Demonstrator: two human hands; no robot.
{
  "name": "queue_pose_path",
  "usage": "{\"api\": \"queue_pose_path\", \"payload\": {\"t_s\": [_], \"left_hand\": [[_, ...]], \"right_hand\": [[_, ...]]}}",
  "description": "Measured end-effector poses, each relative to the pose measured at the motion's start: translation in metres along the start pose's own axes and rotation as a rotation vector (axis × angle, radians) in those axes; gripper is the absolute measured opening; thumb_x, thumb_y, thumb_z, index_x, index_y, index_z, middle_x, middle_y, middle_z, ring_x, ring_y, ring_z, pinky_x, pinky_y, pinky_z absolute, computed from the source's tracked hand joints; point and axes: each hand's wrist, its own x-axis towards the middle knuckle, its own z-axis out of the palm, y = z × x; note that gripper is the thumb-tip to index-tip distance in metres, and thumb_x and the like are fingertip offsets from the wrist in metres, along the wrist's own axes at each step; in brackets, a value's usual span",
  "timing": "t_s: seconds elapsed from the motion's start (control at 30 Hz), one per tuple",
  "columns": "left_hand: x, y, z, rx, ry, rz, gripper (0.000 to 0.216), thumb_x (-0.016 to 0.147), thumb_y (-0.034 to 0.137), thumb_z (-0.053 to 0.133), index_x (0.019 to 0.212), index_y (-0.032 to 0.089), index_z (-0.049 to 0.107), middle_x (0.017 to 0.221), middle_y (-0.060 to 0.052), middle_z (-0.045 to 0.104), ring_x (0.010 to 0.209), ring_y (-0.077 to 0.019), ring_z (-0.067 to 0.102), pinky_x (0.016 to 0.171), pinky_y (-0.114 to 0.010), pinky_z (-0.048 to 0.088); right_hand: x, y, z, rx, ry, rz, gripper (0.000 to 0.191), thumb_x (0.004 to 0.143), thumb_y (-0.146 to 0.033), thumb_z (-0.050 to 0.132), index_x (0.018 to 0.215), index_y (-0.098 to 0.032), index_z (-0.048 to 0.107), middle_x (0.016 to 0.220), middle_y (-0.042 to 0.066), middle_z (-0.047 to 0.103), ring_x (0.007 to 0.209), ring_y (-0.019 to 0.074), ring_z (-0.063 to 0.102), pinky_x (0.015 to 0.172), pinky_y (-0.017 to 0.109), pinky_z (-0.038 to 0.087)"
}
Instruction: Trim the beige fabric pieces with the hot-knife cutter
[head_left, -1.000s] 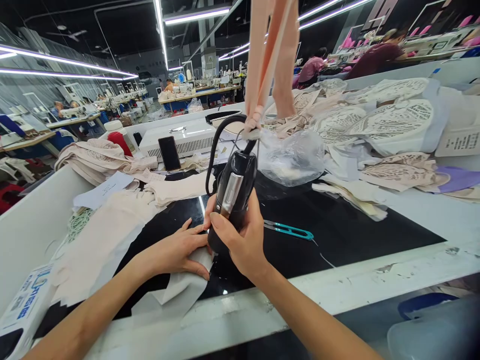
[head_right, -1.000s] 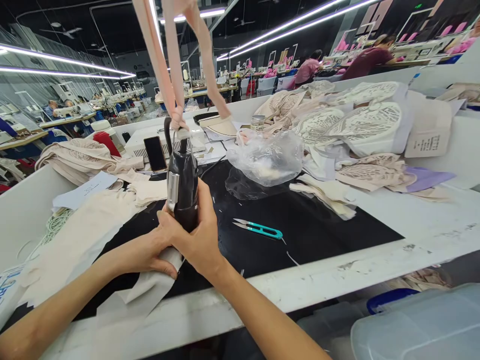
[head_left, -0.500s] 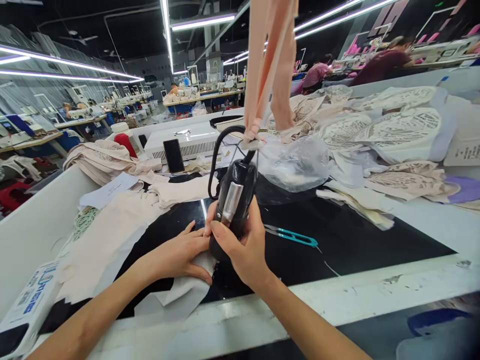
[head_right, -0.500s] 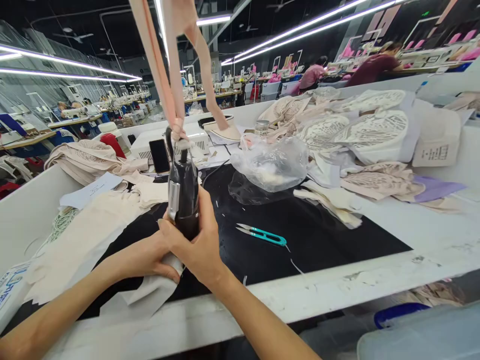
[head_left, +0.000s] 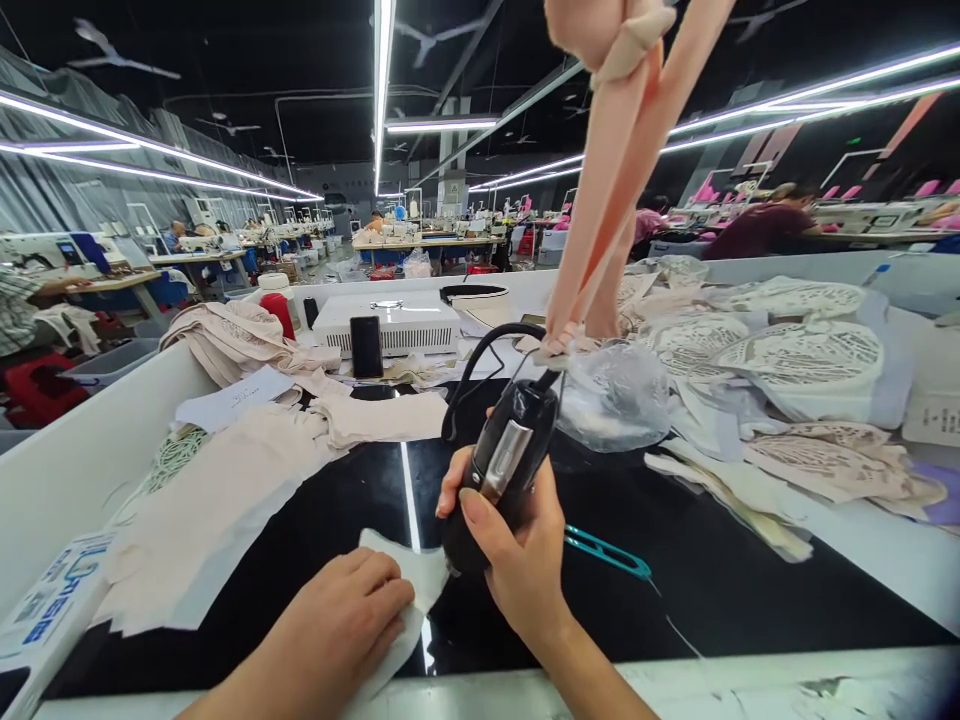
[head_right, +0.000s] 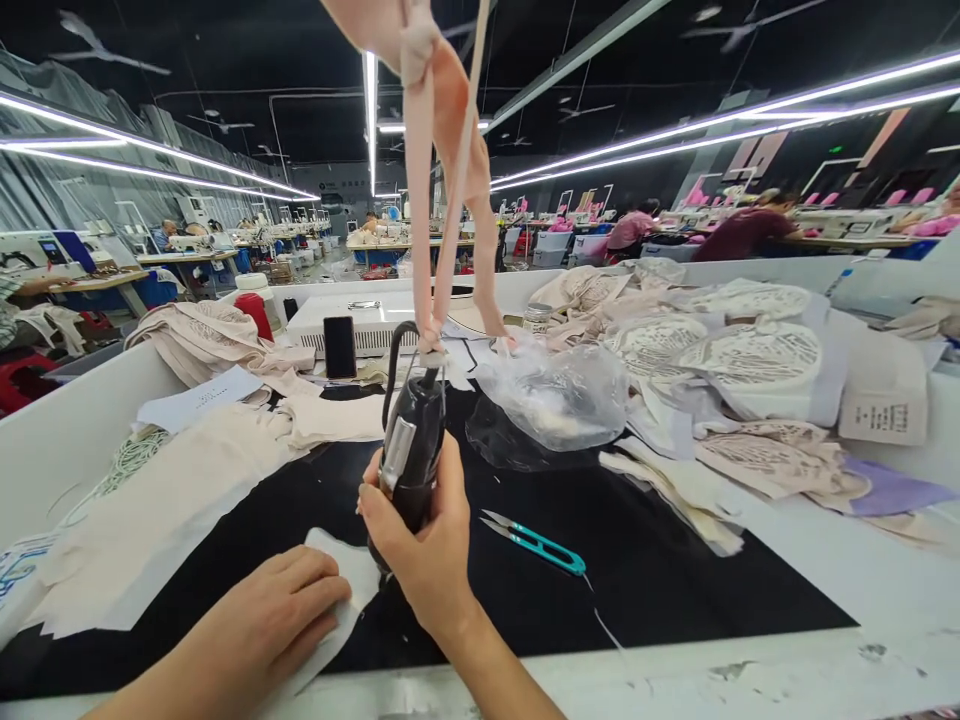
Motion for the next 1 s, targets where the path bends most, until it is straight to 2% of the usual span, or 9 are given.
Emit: {"api": "queue_pose_path", "payload": {"t_s": [0.1, 0.2, 0.3, 0.43, 0.6, 0.73, 0.83, 1.0], "left_hand": [[0.003, -0.008, -0.006, 0.009, -0.028, 0.107, 0.021, 0.100, 0.004, 0.054, 0.108, 0.021, 0.062, 0.106, -0.002, 0.069, 0.096, -0.0194, 0.067, 0.094, -0.034, 0.054], [0.002, -0.018, -0.015, 0.021, -0.063, 0.195, 0.026, 0.103, 0.004, 0.048, 0.113, 0.023, 0.063, 0.114, 0.000, 0.072, 0.111, -0.0182, 0.068, 0.117, -0.041, 0.041], [-0.003, -0.027, -0.022, 0.002, -0.055, 0.210, 0.035, 0.101, 0.002, 0.047, 0.124, 0.025, 0.061, 0.128, -0.001, 0.071, 0.123, -0.0181, 0.064, 0.123, -0.042, 0.035], [-0.002, -0.035, -0.026, -0.006, -0.011, 0.166, 0.043, 0.096, -0.004, 0.043, 0.124, 0.022, 0.062, 0.130, -0.005, 0.070, 0.124, -0.0195, 0.064, 0.121, -0.043, 0.040], [0.014, -0.038, -0.035, -0.009, 0.049, 0.147, 0.032, 0.100, 0.001, 0.048, 0.122, 0.017, 0.065, 0.124, -0.008, 0.072, 0.118, -0.0205, 0.066, 0.106, -0.036, 0.054], [0.023, -0.040, -0.041, -0.007, 0.077, 0.108, 0.030, 0.102, 0.003, 0.045, 0.117, 0.016, 0.067, 0.118, -0.007, 0.073, 0.111, -0.0197, 0.069, 0.099, -0.034, 0.059], [0.029, -0.040, -0.039, 0.010, 0.077, 0.079, 0.032, 0.102, 0.004, 0.043, 0.118, 0.016, 0.068, 0.118, -0.008, 0.073, 0.111, -0.0206, 0.069, 0.097, -0.035, 0.060], [0.042, -0.037, -0.025, -0.035, 0.042, 0.131, 0.036, 0.099, 0.001, 0.042, 0.119, 0.016, 0.068, 0.121, -0.010, 0.072, 0.113, -0.0208, 0.069, 0.098, -0.035, 0.060]], "right_hand": [[0.000, -0.001, -0.002, -0.003, 0.011, 0.024, 0.026, 0.088, -0.033, 0.077, 0.107, -0.029, 0.060, 0.085, -0.004, 0.067, 0.061, 0.0090, 0.062, 0.058, 0.022, 0.054], [0.001, -0.003, -0.003, -0.005, 0.025, 0.034, 0.024, 0.088, -0.033, 0.077, 0.104, -0.029, 0.060, 0.085, -0.004, 0.066, 0.061, 0.0093, 0.063, 0.059, 0.022, 0.054], [0.001, -0.005, -0.003, 0.000, 0.012, 0.035, 0.022, 0.088, -0.032, 0.076, 0.102, -0.028, 0.059, 0.084, -0.004, 0.065, 0.061, 0.0095, 0.062, 0.059, 0.023, 0.054], [-0.001, -0.007, -0.005, 0.001, -0.005, 0.027, 0.022, 0.089, -0.032, 0.076, 0.104, -0.029, 0.060, 0.084, -0.003, 0.066, 0.060, 0.0094, 0.062, 0.057, 0.022, 0.054], [-0.004, -0.009, -0.007, 0.006, -0.016, 0.023, 0.025, 0.088, -0.031, 0.076, 0.107, -0.029, 0.059, 0.085, -0.003, 0.067, 0.060, 0.0100, 0.063, 0.056, 0.023, 0.054], [-0.005, -0.013, -0.008, 0.009, -0.015, 0.015, 0.024, 0.088, -0.031, 0.076, 0.104, -0.028, 0.058, 0.084, -0.003, 0.067, 0.060, 0.0104, 0.063, 0.056, 0.023, 0.054], [-0.005, -0.015, -0.009, -0.006, -0.008, 0.019, 0.023, 0.089, -0.031, 0.076, 0.102, -0.028, 0.057, 0.084, -0.003, 0.066, 0.060, 0.0113, 0.063, 0.055, 0.024, 0.053], [-0.007, -0.016, -0.012, -0.016, -0.021, 0.022, 0.024, 0.089, -0.033, 0.076, 0.105, -0.029, 0.059, 0.086, -0.003, 0.066, 0.062, 0.0124, 0.065, 0.057, 0.026, 0.055]]}}
